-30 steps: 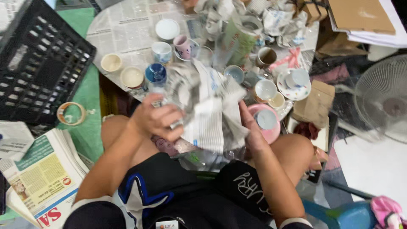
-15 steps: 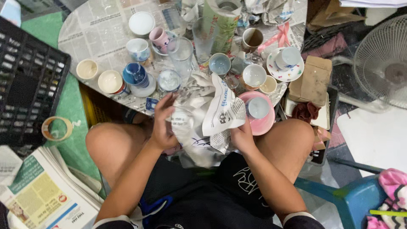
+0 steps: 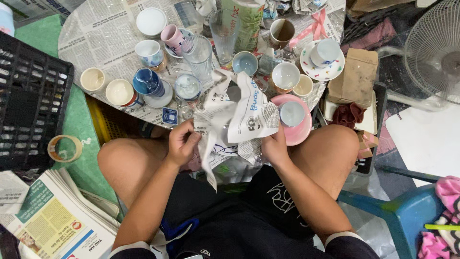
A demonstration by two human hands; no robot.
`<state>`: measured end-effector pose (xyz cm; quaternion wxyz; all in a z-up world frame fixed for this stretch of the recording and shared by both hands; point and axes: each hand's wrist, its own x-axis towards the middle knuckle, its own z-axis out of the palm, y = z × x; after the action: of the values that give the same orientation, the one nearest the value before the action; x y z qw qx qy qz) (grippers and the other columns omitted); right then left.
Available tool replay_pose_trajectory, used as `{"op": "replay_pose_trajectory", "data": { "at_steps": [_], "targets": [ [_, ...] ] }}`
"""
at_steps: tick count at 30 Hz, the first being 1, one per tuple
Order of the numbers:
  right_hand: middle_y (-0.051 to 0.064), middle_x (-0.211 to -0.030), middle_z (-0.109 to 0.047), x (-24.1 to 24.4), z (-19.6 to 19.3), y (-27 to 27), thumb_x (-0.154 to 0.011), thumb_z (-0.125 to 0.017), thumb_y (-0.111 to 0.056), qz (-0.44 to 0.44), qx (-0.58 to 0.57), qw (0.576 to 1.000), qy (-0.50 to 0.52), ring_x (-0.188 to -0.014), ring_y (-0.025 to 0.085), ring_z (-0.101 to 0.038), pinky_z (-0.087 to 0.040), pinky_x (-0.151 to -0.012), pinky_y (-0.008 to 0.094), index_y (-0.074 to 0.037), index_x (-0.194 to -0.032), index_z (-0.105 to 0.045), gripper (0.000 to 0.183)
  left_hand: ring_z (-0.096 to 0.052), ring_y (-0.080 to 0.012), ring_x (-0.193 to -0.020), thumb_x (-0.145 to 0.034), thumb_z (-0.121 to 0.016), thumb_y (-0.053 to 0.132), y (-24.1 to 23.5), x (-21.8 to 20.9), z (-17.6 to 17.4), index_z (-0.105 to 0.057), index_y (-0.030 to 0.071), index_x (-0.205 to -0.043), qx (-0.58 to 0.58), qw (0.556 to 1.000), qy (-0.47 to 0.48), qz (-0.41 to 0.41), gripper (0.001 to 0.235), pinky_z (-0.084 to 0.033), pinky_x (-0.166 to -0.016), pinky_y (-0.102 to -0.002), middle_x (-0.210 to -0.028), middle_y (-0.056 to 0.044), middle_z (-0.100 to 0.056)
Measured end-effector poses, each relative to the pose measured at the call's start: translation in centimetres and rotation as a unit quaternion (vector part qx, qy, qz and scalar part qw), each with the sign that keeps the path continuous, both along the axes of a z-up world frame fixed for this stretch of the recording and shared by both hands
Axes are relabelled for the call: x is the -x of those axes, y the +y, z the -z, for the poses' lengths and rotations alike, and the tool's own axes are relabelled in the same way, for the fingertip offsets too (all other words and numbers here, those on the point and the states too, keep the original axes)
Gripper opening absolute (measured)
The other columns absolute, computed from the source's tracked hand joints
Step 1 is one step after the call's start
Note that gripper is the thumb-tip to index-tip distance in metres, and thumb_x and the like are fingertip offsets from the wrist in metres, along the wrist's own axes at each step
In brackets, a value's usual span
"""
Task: The person sits cross-legged and wraps various ceramic dishes, including bowls and cups, with newspaper. They fold the paper around each item and place the wrapped bundle into a black plastic crate.
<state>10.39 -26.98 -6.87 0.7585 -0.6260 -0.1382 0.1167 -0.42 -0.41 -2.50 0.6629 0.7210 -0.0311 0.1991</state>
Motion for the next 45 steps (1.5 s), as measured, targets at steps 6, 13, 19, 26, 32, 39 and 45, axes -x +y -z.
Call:
{"op": "replay_pose_trajectory", "data": {
  "at_steps": [6, 13, 19, 26, 32, 39, 45],
  "targets": [
    [0.009, -0.128, -0.067, -0.6, 0.4, -0.4, -0.096, -0.055, 0.002, 0.036, -0.045, 0.982, 0.179, -0.115, 0.019, -0.064, -0.05, -0.098, 0.032, 0.002, -0.134, -0.057, 0.038, -0.046, -0.0047, -0.074, -0.103, -0.065, 0.016, 2.0, -0.8, 1.6, -0.052, 0.005, -0.081, 0.126, 0.983, 0.075, -0.108, 0.028, -0.04, -0.067, -0.023, -0.079, 0.003, -0.051],
    [0.011, -0.126, -0.069, -0.6, 0.2, -1.5, -0.098, -0.051, 0.006, -0.002, -0.029, 0.995, 0.097, -0.114, 0.02, -0.065, -0.051, -0.097, 0.033, 0.006, -0.13, -0.062, 0.034, -0.053, -0.0061, -0.069, -0.091, -0.074, 0.023, 2.7, 0.0, -6.0, -0.056, 0.003, -0.097, -0.08, 0.947, 0.069, -0.302, 0.028, -0.044, -0.061, -0.022, -0.08, 0.001, -0.057],
    [0.009, -0.129, -0.068, 1.9, -1.2, -0.6, -0.092, -0.053, 0.008, -0.081, -0.002, 0.996, 0.041, -0.119, 0.018, -0.063, -0.051, -0.102, 0.031, 0.003, -0.133, -0.06, 0.042, -0.064, -0.0219, -0.051, -0.071, -0.084, 0.028, -1.6, 5.5, -14.7, -0.068, 0.001, -0.076, -0.283, 0.935, 0.155, -0.149, 0.032, -0.05, -0.05, -0.034, -0.064, -0.011, -0.067],
    [0.009, -0.133, -0.064, 4.2, 0.1, -1.0, -0.1, -0.056, 0.003, -0.157, -0.069, 0.983, 0.062, -0.12, 0.017, -0.06, -0.05, -0.104, 0.032, 0.004, -0.141, -0.053, 0.041, -0.064, -0.0427, -0.06, -0.093, -0.064, 0.032, -2.1, 7.2, -14.9, -0.069, 0.001, -0.069, -0.394, 0.879, 0.247, -0.105, 0.039, -0.049, -0.06, -0.052, -0.06, -0.023, -0.062],
    [0.008, -0.137, -0.061, 3.6, -0.3, -1.6, -0.104, -0.047, -0.007, -0.205, -0.036, 0.974, 0.092, -0.124, 0.015, -0.058, -0.046, -0.108, 0.031, 0.002, -0.148, -0.045, 0.045, -0.056, -0.0408, -0.052, -0.101, -0.058, 0.016, 4.7, 9.0, -12.4, -0.067, -0.009, -0.078, -0.479, 0.868, 0.099, -0.085, 0.035, -0.04, -0.051, -0.052, -0.06, -0.024, -0.058],
    [0.012, -0.132, -0.065, 1.0, 0.9, -4.7, -0.103, -0.051, -0.011, -0.258, -0.039, 0.953, 0.153, -0.117, 0.019, -0.063, -0.049, -0.1, 0.033, 0.005, -0.147, -0.049, 0.047, -0.063, -0.0236, -0.065, -0.111, -0.048, 0.033, 16.2, 9.4, -13.1, -0.067, -0.005, -0.083, -0.246, 0.92, 0.235, -0.193, 0.051, -0.046, -0.065, -0.04, -0.073, -0.018, -0.065],
    [0.015, -0.131, -0.065, 1.2, 3.0, -5.0, -0.101, -0.052, -0.013, -0.29, -0.06, 0.925, 0.237, -0.116, 0.022, -0.064, -0.051, -0.1, 0.037, 0.005, -0.146, -0.05, 0.048, -0.061, -0.0192, -0.062, -0.116, -0.043, 0.034, 23.8, 3.5, -13.6, -0.066, -0.006, -0.085, -0.223, 0.906, 0.218, -0.285, 0.055, -0.046, -0.059, -0.038, -0.069, -0.011, -0.062]
  ]
}}
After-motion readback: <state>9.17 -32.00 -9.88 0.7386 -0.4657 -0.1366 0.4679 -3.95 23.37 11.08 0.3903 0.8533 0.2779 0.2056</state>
